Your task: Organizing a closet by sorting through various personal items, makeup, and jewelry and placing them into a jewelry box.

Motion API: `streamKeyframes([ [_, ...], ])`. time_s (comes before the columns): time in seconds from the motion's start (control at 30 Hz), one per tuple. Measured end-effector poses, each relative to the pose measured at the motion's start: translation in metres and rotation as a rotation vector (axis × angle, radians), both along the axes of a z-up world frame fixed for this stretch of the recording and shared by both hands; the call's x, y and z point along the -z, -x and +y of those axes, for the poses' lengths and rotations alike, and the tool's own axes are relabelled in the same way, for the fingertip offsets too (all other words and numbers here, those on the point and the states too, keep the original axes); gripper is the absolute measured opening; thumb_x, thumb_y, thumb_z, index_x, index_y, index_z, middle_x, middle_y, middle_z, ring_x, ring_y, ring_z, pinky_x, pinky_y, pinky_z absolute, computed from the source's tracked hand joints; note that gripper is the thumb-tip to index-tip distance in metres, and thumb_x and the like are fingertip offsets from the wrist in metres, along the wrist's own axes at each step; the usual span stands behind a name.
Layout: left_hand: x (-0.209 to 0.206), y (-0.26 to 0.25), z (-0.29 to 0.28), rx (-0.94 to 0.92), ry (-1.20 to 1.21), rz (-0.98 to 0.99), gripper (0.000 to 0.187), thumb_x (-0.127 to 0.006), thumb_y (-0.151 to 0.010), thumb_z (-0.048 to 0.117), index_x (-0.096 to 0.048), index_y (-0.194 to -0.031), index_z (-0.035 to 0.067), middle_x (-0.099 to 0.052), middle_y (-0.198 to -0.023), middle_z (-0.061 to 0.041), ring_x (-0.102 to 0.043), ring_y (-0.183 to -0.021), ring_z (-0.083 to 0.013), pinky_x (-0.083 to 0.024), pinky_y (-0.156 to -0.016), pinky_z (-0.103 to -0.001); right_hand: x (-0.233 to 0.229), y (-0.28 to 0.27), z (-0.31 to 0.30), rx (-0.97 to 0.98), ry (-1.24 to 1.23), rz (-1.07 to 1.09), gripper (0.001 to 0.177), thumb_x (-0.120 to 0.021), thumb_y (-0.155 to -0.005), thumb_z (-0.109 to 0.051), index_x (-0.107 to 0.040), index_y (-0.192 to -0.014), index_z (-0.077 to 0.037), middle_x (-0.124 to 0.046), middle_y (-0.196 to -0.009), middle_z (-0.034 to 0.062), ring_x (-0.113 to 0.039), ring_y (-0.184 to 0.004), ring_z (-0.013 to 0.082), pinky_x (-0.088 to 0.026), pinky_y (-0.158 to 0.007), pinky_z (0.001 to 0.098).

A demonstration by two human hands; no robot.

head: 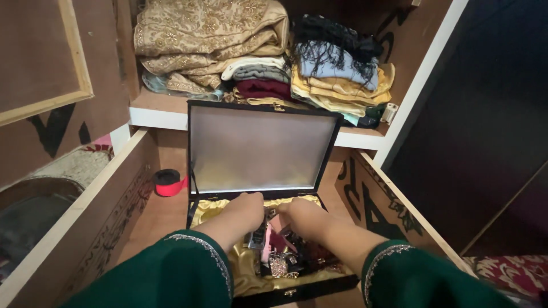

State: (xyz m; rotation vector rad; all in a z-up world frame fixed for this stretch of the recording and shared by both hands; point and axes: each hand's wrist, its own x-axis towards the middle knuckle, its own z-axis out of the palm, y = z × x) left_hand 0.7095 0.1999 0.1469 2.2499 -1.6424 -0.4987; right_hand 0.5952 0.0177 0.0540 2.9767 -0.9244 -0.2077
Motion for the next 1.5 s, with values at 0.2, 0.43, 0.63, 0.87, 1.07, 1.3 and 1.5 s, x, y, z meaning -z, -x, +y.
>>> streamKeyframes([
  [0.2, 0.024, -0.007, -0.024, -0.010, -0.011, -0.047, 0.028, -0.057, -0.089, 0.010, -0.068, -0.111, -0.002, -0.061, -0.114, -0.029, -0.066, -0.104, -0.0433, -0.054, -0.085, -0.056, -0.034, 0.010, 0.023, -0.054, -0.122, 0.064, 0.052, -0.075, -0.077, -0.040, -0.062, -0.126, -0.029, -0.067, -0.115, 0.0173, -0.063, -0.115, 0.0381, -0.051, -0.100, 0.0491],
  [0.43, 0.063, -0.018, -0.045, -0.016, -0.033, -0.134, 0.037, -0.071, -0.078, 0.020, -0.069, -0.110, 0.001, -0.064, -0.113, -0.023, -0.066, -0.105, -0.0410, -0.056, -0.084, -0.052, -0.034, 0.020, 0.027, -0.020, -0.105, -0.045, 0.048, -0.077, -0.075, -0.040, -0.055, -0.114, -0.022, -0.060, -0.117, 0.0130, -0.061, -0.113, 0.0386, -0.052, -0.098, 0.0479],
  [0.63, 0.088, -0.029, -0.062, -0.015, -0.045, -0.185, 0.052, -0.084, -0.067, 0.028, -0.070, -0.110, 0.001, -0.064, -0.113, -0.020, -0.065, -0.106, -0.0412, -0.055, -0.083, -0.052, -0.022, 0.014, 0.034, 0.011, -0.051, -0.124, 0.045, -0.076, -0.084, -0.034, -0.046, -0.107, -0.011, -0.046, -0.118, 0.0142, -0.060, -0.109, 0.0430, -0.052, -0.096, 0.0515],
  [0.87, 0.003, 0.008, -0.004, 0.115, -0.450, -0.284, 0.089, -0.085, -0.066, 0.046, -0.047, -0.141, 0.019, -0.042, -0.141, -0.004, -0.041, -0.130, -0.0241, -0.049, -0.095, -0.044, -0.019, 0.008, 0.032, -0.005, -0.003, -0.096, 0.039, -0.070, -0.079, -0.041, -0.063, -0.099, -0.008, -0.055, -0.099, 0.0159, -0.061, -0.089, 0.0386, -0.047, -0.081, 0.0488],
  [1.07, 0.075, -0.012, -0.037, 0.197, -0.113, -0.508, 0.072, -0.086, -0.060, 0.037, -0.061, -0.120, 0.007, -0.054, -0.120, -0.010, -0.049, -0.116, -0.0318, -0.050, -0.090, -0.053, -0.048, 0.007, 0.062, -0.245, 0.029, -0.043, 0.027, -0.058, -0.094, -0.026, -0.059, -0.117, -0.011, -0.053, -0.116, 0.0168, -0.061, -0.107, 0.0460, -0.053, -0.092, 0.0521],
  [1.3, 0.063, -0.020, -0.034, 0.169, -0.187, -0.495, 0.076, -0.091, -0.056, 0.022, -0.062, -0.122, 0.001, -0.052, -0.120, -0.013, -0.050, -0.117, -0.0356, -0.050, -0.090, -0.054, -0.013, 0.016, 0.043, -0.493, 0.495, 0.129, 0.028, -0.061, -0.086, -0.023, -0.067, -0.112, -0.016, -0.047, -0.133, 0.0030, -0.055, -0.109, 0.0301, -0.054, -0.084, 0.0448],
  [1.5, 0.059, -0.026, -0.038, 0.134, -0.082, -0.487, 0.082, -0.089, -0.055, 0.024, -0.056, -0.126, -0.001, -0.052, -0.120, -0.015, -0.052, -0.116, -0.0355, -0.052, -0.088, -0.055, -0.020, 0.012, 0.042, -0.395, 0.446, 0.288, 0.037, -0.057, -0.090, -0.027, -0.060, -0.126, -0.017, -0.044, -0.138, 0.0062, -0.051, -0.115, 0.0350, -0.049, -0.092, 0.0483],
])
